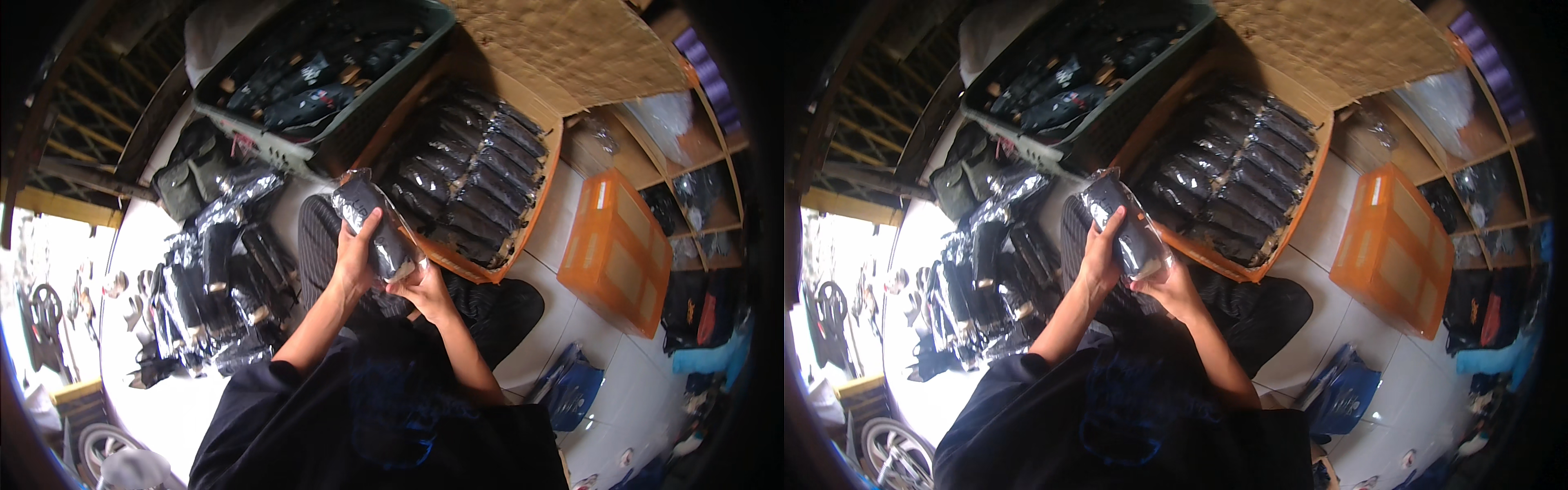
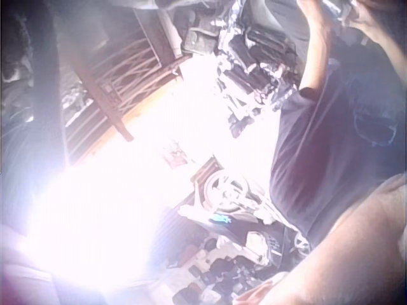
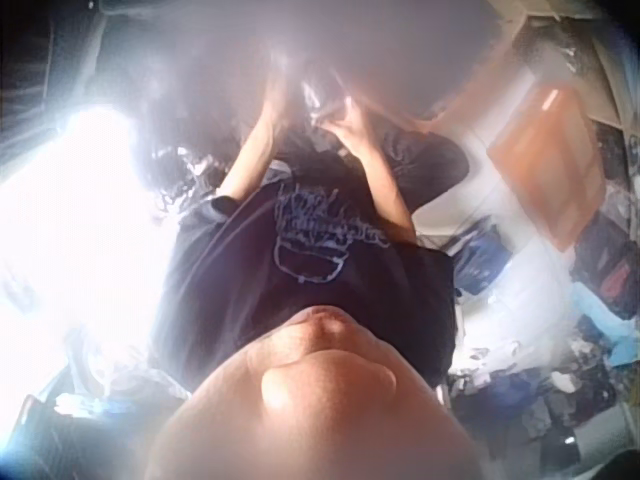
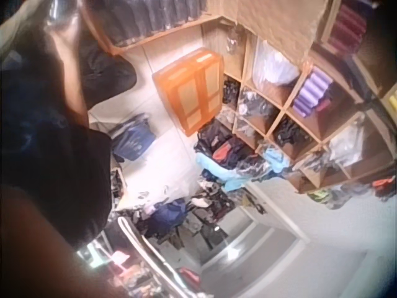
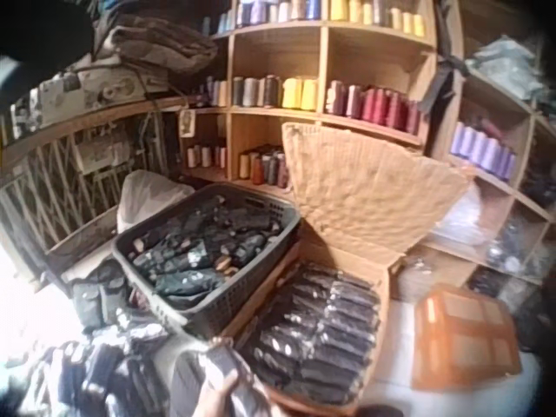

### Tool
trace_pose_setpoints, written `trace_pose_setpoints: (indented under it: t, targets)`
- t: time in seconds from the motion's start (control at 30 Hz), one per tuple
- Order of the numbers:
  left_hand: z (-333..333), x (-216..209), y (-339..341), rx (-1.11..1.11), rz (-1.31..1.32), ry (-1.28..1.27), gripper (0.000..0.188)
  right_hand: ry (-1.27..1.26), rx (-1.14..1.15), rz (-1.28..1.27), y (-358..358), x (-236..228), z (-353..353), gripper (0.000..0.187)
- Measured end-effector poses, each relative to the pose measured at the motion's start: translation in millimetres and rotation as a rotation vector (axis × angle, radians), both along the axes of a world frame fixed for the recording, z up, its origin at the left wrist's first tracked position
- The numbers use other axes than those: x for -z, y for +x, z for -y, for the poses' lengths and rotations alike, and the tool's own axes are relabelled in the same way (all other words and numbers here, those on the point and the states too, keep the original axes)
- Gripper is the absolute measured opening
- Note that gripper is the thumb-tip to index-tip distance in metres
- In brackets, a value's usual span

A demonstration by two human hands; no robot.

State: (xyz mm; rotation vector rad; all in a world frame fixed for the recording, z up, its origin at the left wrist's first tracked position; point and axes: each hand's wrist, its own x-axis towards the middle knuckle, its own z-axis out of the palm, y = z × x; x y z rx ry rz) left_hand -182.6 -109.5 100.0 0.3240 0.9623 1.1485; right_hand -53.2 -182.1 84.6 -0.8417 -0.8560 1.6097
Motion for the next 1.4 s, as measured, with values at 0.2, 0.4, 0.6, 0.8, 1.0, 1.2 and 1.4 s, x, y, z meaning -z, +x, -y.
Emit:
trace_pose_setpoints:
  t: [0.2,0.4,0.6,0.8,1.0,1.2,1.4]
  targets:
    - [-5.0,-7.6,47.7,0.072,-0.096,0.079,0.041,-0.069,0.168,0.230,37.1,30.7,-7.0,0.058]
    - [-49.2,1.6,82.8,0.245,0.142,0.028,0.046,-0.128,0.569,-0.007,80.8,25.6,-30.6,0.044]
    - [-120.9,16.8,171.1,0.246,-0.016,0.122,0.050,-0.090,0.885,-0.508,157.9,28.7,-105.8,0.036]
    - [-219.7,36.0,267.7,0.245,-0.271,0.099,0.056,-0.251,1.151,-0.365,244.8,76.2,-225.9,0.044]
    - [-327.3,124.5,311.4,0.290,-0.615,0.541,0.032,-0.150,1.276,0.084,311.3,98.8,-313.4,0.017]
    - [-366.3,130.4,336.7,0.250,-1.316,0.970,0.057,-0.017,1.324,1.192,338.7,119.3,-303.8,0.012]
    - [-401.6,139.2,342.7,0.613,-1.023,0.637,0.074,-0.250,1.148,1.387,357.9,109.9,-339.3,0.048]
